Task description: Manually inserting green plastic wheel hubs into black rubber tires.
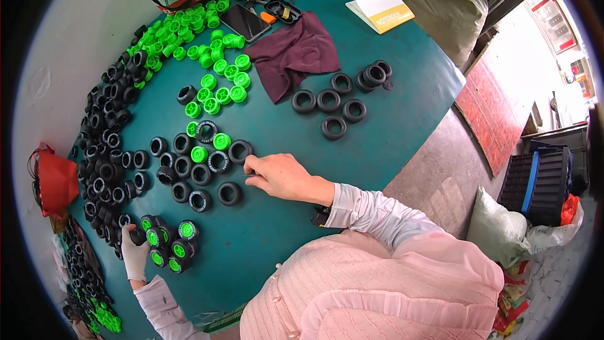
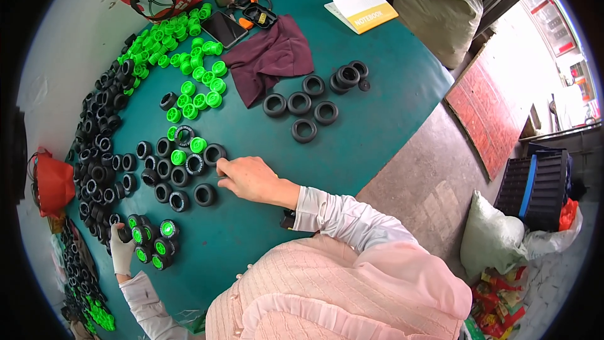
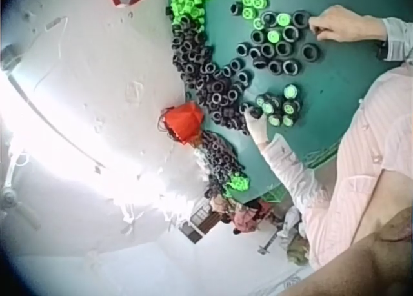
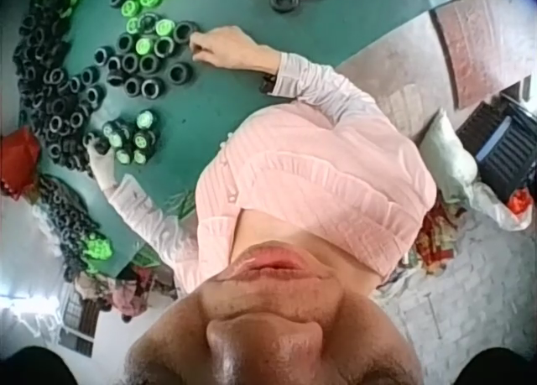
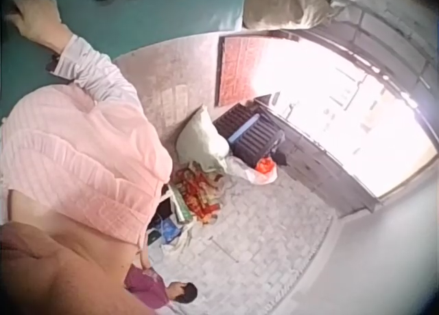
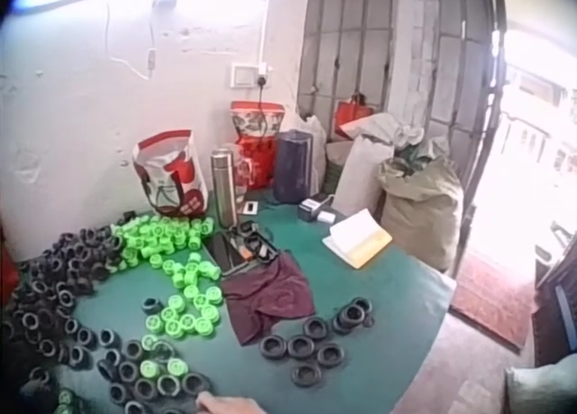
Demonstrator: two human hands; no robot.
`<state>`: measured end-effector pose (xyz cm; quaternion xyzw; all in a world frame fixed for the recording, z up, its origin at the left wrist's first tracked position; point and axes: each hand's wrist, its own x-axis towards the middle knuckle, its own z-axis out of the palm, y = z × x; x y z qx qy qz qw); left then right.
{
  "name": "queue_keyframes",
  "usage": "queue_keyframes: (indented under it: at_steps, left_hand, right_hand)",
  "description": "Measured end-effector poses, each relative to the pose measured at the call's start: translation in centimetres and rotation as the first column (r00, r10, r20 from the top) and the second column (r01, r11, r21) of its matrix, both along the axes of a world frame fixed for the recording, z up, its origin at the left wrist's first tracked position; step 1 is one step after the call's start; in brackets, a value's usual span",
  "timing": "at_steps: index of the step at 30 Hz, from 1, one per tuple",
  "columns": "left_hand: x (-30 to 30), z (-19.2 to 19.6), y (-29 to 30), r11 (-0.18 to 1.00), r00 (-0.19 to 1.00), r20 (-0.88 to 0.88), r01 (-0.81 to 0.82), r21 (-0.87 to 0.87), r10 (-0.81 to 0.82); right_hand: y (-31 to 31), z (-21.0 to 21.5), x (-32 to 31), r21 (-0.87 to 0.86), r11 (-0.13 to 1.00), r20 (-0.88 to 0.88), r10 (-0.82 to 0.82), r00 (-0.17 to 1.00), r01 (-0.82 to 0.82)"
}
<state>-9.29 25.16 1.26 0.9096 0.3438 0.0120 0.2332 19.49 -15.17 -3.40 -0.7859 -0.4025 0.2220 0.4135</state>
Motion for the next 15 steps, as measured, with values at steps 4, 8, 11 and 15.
queue_keyframes:
  at_steps: [4,8,11,15]
  left_hand:
    - [-0.1,-0.4,0.9,1.000,1.000,-0.001,0.023,0.009,-0.023]
    - [-3.1,-0.3,0.6,0.990,0.993,0.100,0.050,0.131,-0.063]
    - [-2.4,-0.3,-1.6,0.975,0.996,0.095,-0.022,0.222,0.001]
    - [-2.8,-0.4,-2.1,0.986,0.956,0.266,-0.149,0.081,0.123]
  right_hand:
    - [0.0,-0.2,0.3,-0.027,1.000,0.001,0.005,1.000,-0.005]
    - [0.9,-0.5,-0.2,0.037,0.999,0.014,0.006,1.000,-0.007]
    - [1.0,-0.4,-0.5,0.035,0.999,0.083,-0.004,0.997,0.001]
    - [0.5,-0.3,-0.1,0.017,0.999,0.042,-0.028,0.999,0.027]
